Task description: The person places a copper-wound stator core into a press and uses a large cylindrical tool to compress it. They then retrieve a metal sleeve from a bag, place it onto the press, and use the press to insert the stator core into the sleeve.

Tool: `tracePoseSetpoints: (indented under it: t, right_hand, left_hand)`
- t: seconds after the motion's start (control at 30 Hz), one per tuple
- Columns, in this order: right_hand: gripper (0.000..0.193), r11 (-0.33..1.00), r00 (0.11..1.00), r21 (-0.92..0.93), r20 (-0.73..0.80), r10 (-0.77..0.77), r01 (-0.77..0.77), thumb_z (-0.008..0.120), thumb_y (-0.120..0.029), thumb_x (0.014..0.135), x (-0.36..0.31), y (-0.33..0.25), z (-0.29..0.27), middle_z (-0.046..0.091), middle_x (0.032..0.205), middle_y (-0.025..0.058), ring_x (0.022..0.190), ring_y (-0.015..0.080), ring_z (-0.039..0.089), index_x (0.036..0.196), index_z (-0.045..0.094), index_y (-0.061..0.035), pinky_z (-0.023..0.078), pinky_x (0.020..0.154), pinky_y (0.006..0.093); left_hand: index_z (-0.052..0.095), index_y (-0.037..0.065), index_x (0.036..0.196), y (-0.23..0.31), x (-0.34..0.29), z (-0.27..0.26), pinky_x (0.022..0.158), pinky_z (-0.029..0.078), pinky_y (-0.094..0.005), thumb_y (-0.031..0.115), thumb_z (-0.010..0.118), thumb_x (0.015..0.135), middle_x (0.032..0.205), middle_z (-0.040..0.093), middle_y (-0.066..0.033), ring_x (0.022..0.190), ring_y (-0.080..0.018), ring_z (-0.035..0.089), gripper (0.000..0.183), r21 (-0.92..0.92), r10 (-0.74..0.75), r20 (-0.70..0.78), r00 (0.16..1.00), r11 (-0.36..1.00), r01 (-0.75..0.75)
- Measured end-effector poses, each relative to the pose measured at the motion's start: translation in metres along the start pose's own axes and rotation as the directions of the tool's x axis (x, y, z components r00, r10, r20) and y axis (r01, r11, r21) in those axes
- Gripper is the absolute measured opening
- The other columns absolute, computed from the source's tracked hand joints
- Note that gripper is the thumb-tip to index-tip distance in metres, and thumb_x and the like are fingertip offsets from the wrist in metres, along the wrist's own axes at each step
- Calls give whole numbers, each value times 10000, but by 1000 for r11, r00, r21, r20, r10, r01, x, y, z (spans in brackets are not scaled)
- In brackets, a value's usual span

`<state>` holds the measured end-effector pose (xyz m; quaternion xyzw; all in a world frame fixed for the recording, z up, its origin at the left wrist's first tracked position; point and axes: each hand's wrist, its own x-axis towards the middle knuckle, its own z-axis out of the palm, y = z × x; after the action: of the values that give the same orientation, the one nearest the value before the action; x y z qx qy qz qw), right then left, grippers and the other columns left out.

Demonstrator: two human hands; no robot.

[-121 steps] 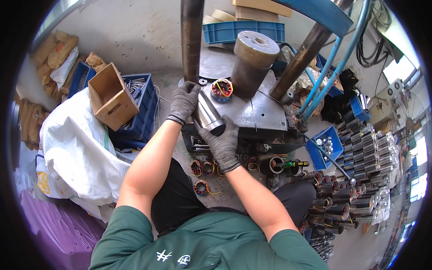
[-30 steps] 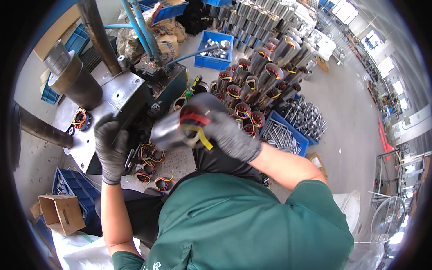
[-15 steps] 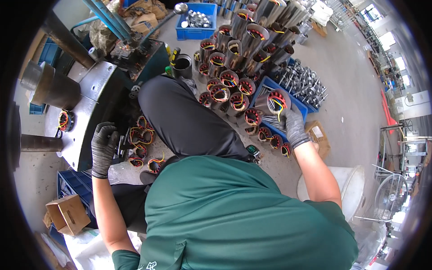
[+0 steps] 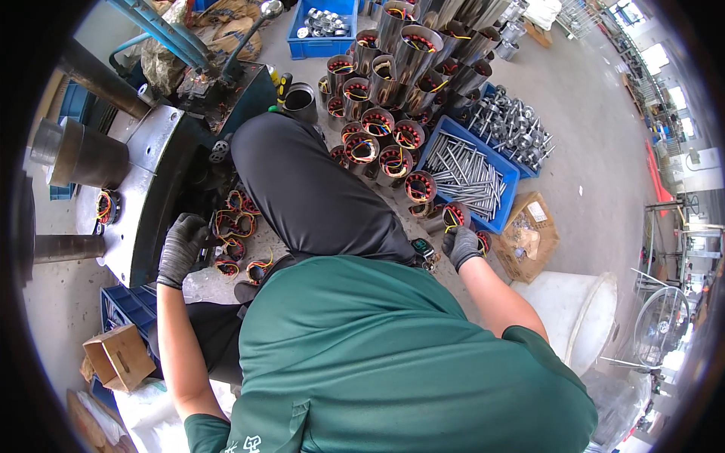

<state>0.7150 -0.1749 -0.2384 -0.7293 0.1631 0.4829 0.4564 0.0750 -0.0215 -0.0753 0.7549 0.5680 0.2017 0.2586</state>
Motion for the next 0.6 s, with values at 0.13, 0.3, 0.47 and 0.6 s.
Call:
tracePoseSetpoints:
  t: [0.13,0.3,0.47,0.6]
  right_hand:
    - [62,992,995,-67,5,-103,103,597,-167,928,9,2,19,585,673,57,549,232,558,894,590,-116,490,543,394]
    - [115,965,983,-213,135,-122,149,626,-260,928,16,-15,14,631,742,38,608,225,588,887,637,-154,446,525,358]
    - [211,923,905,-46,223,-363,382,541,-282,995,50,-78,-21,677,838,80,702,248,648,915,654,-123,504,596,400]
    - [394,822,748,61,379,-544,567,695,-239,888,-24,-145,48,669,859,-15,723,135,624,1273,634,-177,518,667,323]
  left_hand:
    - [682,29,996,-6,4,-2,784,536,-394,73,743,871,980,639,-150,863,-317,652,146,31,-19,21,1000,999,19]
    - [695,31,1007,7,-2,-15,779,529,-429,174,773,872,979,626,-158,880,-344,653,211,100,-141,63,988,986,134]
    - [713,54,1031,4,-4,-36,817,525,-462,241,738,898,998,636,-156,970,-377,645,230,149,-13,-51,999,989,20]
    - [694,71,1021,7,-3,-57,863,550,-427,196,751,888,1007,657,-149,969,-358,666,191,131,-20,-218,976,990,49]
